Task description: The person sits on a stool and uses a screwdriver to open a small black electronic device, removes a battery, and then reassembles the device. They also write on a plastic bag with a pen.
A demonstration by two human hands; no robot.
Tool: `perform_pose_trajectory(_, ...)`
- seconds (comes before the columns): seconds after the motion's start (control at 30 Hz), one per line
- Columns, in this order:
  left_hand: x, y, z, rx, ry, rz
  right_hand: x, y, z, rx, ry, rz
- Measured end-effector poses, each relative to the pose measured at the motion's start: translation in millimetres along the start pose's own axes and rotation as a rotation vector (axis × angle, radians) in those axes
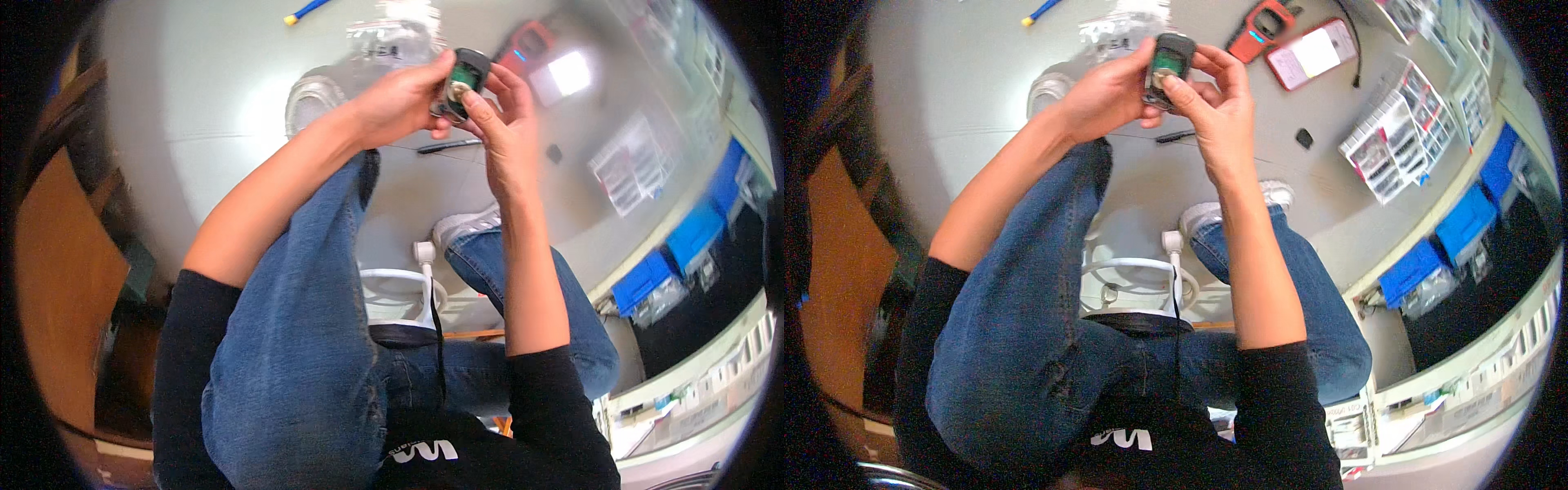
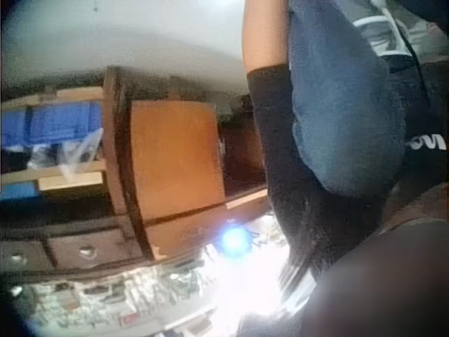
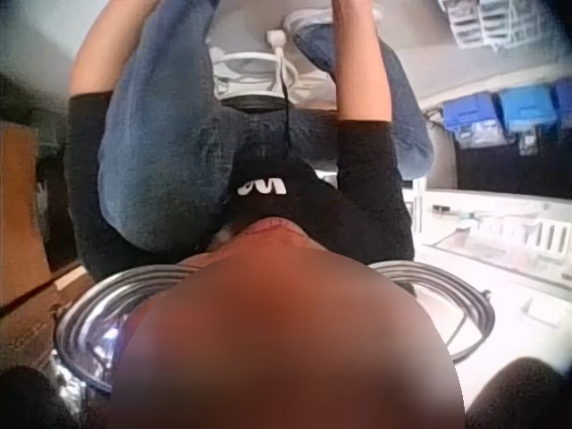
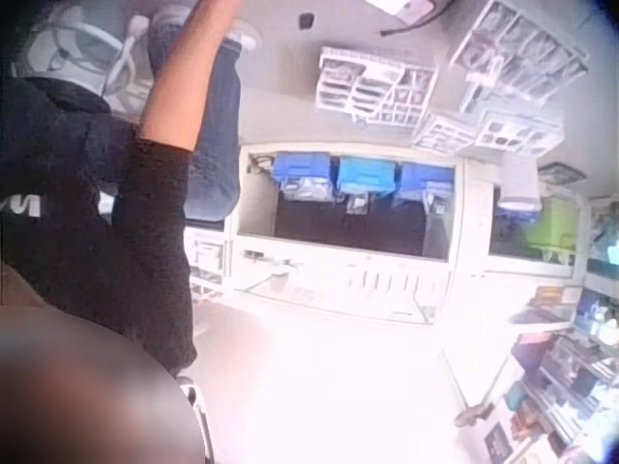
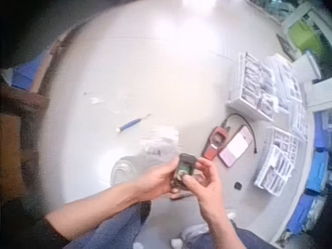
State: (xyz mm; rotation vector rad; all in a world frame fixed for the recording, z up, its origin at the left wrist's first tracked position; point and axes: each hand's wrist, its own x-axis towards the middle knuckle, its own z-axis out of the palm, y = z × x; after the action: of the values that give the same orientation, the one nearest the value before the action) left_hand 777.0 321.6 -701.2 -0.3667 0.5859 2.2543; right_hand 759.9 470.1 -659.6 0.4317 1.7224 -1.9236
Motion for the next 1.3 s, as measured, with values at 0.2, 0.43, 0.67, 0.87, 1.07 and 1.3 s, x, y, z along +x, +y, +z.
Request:
perform_pose_trajectory(0.2,-1.6,-2.9,4.7,0.212,0.163,-0.041,6.9,91.1,-167.4,-0.762,0.609,-0.133)
perform_pose_trajectory(0.43,-6.1,-12.1,-0.5,0.127,0.180,-0.073,-9.0,119.5,-218.9,-1.505,0.616,-0.204)
perform_pose_trajectory(0.67,-2.3,-16.1,-3.3,0.029,0.172,-0.077,-11.1,110.9,-187.3,-1.296,0.581,-0.058)
perform_pose_trajectory(0.87,-4.1,-13.0,-2.5,0.050,0.141,-0.066,-5.4,136.3,-181.0,-1.267,0.694,-0.106)
perform_pose_trajectory(1.07,-5.2,-10.9,-0.3,0.046,0.135,-0.055,0.5,145.9,-199.5,-1.032,0.659,0.067)
perform_pose_trajectory(1.3,-4.0,-12.6,-3.5,0.084,0.142,-0.027,3.2,128.3,-153.1,-0.741,0.597,0.044)
